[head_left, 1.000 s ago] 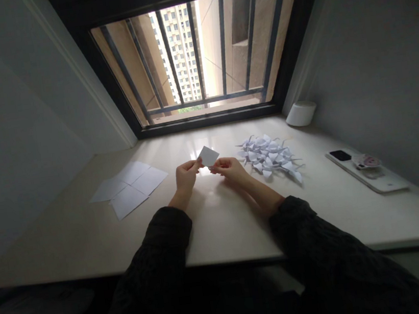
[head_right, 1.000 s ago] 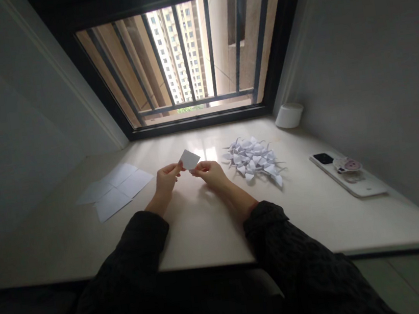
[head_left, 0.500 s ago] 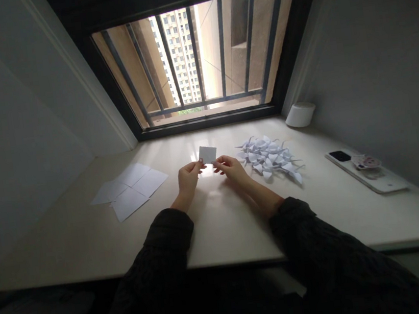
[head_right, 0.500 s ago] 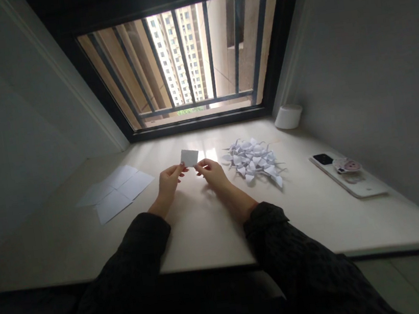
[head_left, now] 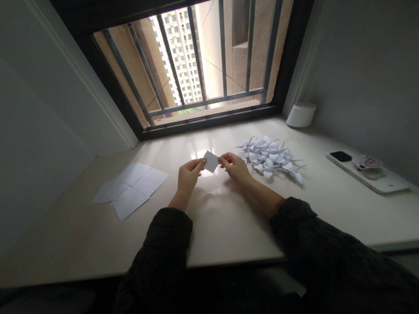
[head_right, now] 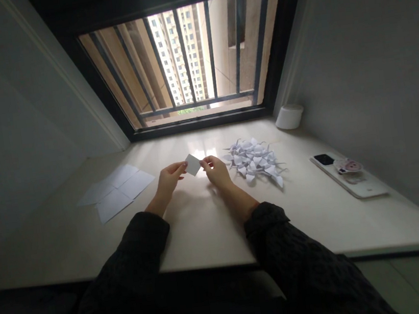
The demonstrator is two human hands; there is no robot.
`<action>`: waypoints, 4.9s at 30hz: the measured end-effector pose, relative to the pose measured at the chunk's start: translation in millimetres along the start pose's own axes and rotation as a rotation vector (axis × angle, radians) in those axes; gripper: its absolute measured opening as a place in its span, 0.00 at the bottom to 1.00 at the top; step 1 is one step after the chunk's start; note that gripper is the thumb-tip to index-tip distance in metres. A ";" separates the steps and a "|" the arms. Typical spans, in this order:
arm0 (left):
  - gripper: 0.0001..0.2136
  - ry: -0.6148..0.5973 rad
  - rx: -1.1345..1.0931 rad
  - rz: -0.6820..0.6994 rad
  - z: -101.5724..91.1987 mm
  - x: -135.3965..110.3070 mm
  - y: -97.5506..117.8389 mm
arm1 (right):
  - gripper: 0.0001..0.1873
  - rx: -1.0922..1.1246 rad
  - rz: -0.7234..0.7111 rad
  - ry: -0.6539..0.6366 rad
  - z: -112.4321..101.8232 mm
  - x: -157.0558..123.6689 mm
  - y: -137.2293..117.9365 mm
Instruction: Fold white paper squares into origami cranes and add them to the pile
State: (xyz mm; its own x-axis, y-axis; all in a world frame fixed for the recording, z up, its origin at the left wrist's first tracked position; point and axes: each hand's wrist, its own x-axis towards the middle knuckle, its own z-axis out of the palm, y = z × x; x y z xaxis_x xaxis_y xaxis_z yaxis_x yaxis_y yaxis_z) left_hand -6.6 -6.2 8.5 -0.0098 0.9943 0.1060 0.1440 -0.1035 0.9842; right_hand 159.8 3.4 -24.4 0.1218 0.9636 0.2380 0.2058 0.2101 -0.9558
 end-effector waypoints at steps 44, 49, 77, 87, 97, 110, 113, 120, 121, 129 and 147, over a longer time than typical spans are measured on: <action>0.12 -0.035 -0.415 -0.283 7.9 -2.6 -2.2 | 0.15 0.006 -0.307 0.076 -2.4 -19.0 -30.8; 0.19 -0.014 -0.262 -0.086 8.1 -7.3 5.7 | 0.18 0.015 -0.277 0.103 -3.6 -19.6 -34.9; 0.15 0.005 -0.300 0.086 8.9 -7.6 7.9 | 0.13 0.343 -0.106 0.032 -10.7 -6.6 -30.8; 0.15 -0.050 -0.309 0.002 11.8 -9.6 6.5 | 0.09 0.183 -0.163 0.116 -10.1 -7.4 -26.4; 0.17 0.029 -0.514 -0.077 16.4 -10.2 3.3 | 0.08 0.181 -0.207 0.096 -10.2 -10.8 -32.1; 0.13 0.034 -0.494 0.000 20.5 -10.7 1.3 | 0.12 0.459 -0.017 0.154 -0.4 -14.7 -34.6; 0.13 0.033 -0.492 -0.010 20.7 -11.9 3.1 | 0.12 0.471 -0.028 0.160 -0.1 -15.2 -34.1; 0.14 0.029 -0.503 -0.033 19.9 -12.6 5.4 | 0.14 0.494 -0.028 0.164 -0.5 -14.3 -32.7; 0.14 0.026 -0.507 -0.038 19.8 -12.7 5.5 | 0.14 0.487 -0.025 0.164 -0.6 -14.4 -32.9; 0.14 0.015 -0.525 -0.049 19.5 -14.1 9.9 | 0.16 0.439 -0.036 0.184 0.4 -15.2 -34.4; 0.16 0.030 -0.353 0.178 20.8 -18.6 12.2 | 0.15 0.485 -0.060 0.091 1.0 -17.2 -37.8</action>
State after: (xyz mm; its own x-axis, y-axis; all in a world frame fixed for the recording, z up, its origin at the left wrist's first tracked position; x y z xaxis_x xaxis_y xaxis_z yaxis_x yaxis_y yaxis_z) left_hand 15.9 -25.4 15.6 -0.0446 0.9594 0.2785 -0.2034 -0.2817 0.9377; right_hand 149.0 -20.9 7.6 0.2126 0.9335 0.2888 -0.2581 0.3387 -0.9048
